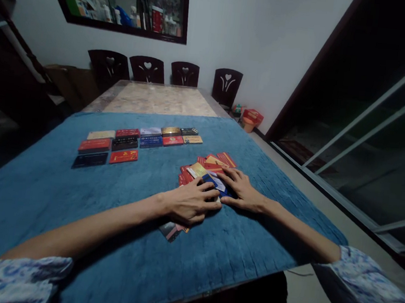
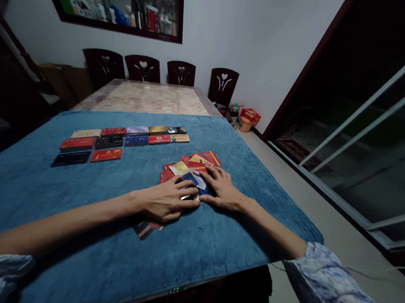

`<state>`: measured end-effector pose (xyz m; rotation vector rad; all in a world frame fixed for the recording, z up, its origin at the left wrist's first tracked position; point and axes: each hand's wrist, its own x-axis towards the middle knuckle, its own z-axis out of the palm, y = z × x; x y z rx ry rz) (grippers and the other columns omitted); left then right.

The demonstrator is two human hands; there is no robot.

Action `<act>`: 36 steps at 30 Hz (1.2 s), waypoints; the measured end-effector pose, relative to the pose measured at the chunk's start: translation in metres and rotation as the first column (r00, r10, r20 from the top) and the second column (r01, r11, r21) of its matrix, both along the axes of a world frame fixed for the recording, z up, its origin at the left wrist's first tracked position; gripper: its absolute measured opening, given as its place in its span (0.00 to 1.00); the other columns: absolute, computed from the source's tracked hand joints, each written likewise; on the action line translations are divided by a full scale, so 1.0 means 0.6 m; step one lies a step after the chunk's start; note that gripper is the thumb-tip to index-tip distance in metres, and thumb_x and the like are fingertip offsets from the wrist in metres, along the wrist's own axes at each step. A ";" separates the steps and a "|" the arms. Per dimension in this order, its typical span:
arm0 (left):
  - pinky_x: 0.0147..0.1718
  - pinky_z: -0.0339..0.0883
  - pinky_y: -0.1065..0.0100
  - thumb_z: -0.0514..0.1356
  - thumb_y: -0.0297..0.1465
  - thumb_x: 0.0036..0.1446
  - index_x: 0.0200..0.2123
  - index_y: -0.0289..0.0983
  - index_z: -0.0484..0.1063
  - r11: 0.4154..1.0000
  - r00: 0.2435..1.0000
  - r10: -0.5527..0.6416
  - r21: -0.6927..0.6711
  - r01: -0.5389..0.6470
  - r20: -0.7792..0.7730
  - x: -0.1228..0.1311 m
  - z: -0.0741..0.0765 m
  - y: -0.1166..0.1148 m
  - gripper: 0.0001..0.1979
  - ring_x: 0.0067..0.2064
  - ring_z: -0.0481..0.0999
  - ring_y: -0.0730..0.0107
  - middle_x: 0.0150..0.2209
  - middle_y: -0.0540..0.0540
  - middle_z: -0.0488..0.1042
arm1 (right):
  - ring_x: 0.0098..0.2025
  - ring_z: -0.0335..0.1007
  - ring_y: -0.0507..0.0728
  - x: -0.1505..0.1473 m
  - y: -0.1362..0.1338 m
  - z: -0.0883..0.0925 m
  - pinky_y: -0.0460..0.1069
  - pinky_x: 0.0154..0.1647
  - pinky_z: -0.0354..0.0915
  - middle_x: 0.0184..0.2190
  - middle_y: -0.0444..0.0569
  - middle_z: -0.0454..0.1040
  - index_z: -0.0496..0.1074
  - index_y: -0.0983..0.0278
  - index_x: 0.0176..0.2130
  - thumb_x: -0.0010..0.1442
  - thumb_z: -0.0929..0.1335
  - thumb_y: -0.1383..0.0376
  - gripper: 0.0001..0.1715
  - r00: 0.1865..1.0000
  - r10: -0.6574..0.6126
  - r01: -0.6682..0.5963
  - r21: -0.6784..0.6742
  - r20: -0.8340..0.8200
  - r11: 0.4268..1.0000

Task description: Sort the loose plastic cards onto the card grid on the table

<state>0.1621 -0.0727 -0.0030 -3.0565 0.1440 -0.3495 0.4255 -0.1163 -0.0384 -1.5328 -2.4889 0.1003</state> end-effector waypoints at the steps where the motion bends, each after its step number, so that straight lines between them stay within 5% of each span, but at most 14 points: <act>1: 0.57 0.59 0.46 0.56 0.31 0.58 0.55 0.41 0.67 1.000 1.000 0.006 -0.002 -0.006 0.000 -0.006 0.002 0.003 0.21 0.56 0.66 0.50 0.51 0.39 0.71 | 0.68 0.47 0.72 -0.007 0.003 0.001 0.70 0.63 0.54 0.71 0.55 0.51 0.49 0.50 0.72 0.61 0.60 0.35 0.49 1.000 0.000 0.000 0.007 0.002 1.000; 20: 0.57 0.61 0.53 0.54 0.27 0.60 0.58 0.41 0.68 0.992 0.991 0.121 -0.012 -0.122 -0.059 -0.160 0.016 0.077 0.22 0.60 0.68 0.53 0.57 0.38 0.72 | 0.55 0.56 0.68 -0.214 0.043 0.019 0.63 0.53 0.56 0.52 0.60 0.65 0.64 0.60 0.61 0.63 0.60 0.38 0.40 0.979 -0.192 0.197 0.093 -0.062 0.976; 25: 0.56 0.61 0.52 0.53 0.26 0.62 0.53 0.38 0.70 0.990 0.990 0.140 0.017 -0.140 -0.014 -0.176 0.028 0.032 0.17 0.58 0.69 0.53 0.56 0.36 0.73 | 0.54 0.57 0.66 -0.237 0.046 0.025 0.61 0.52 0.56 0.51 0.58 0.65 0.68 0.60 0.58 0.64 0.63 0.43 0.33 0.976 -0.209 0.215 0.101 -0.061 0.971; 30: 0.62 0.57 0.48 0.55 0.35 0.63 0.54 0.37 0.70 0.999 0.999 0.022 -0.044 -0.023 -0.023 -0.175 0.021 -0.041 0.17 0.58 0.70 0.51 0.55 0.36 0.74 | 0.57 0.55 0.66 -0.236 0.075 0.035 0.62 0.55 0.55 0.56 0.58 0.65 0.70 0.58 0.57 0.67 0.61 0.47 0.27 0.975 -0.189 0.207 0.164 -0.115 0.965; 36: 0.64 0.53 0.48 0.52 0.29 0.62 0.58 0.39 0.68 0.998 0.998 0.065 -0.026 -0.065 -0.028 -0.189 0.009 -0.021 0.21 0.63 0.66 0.52 0.58 0.39 0.73 | 0.60 0.53 0.68 -0.241 0.133 0.037 0.66 0.56 0.54 0.62 0.55 0.64 0.69 0.52 0.60 0.69 0.57 0.44 0.29 0.958 -0.274 0.281 0.075 -0.090 0.957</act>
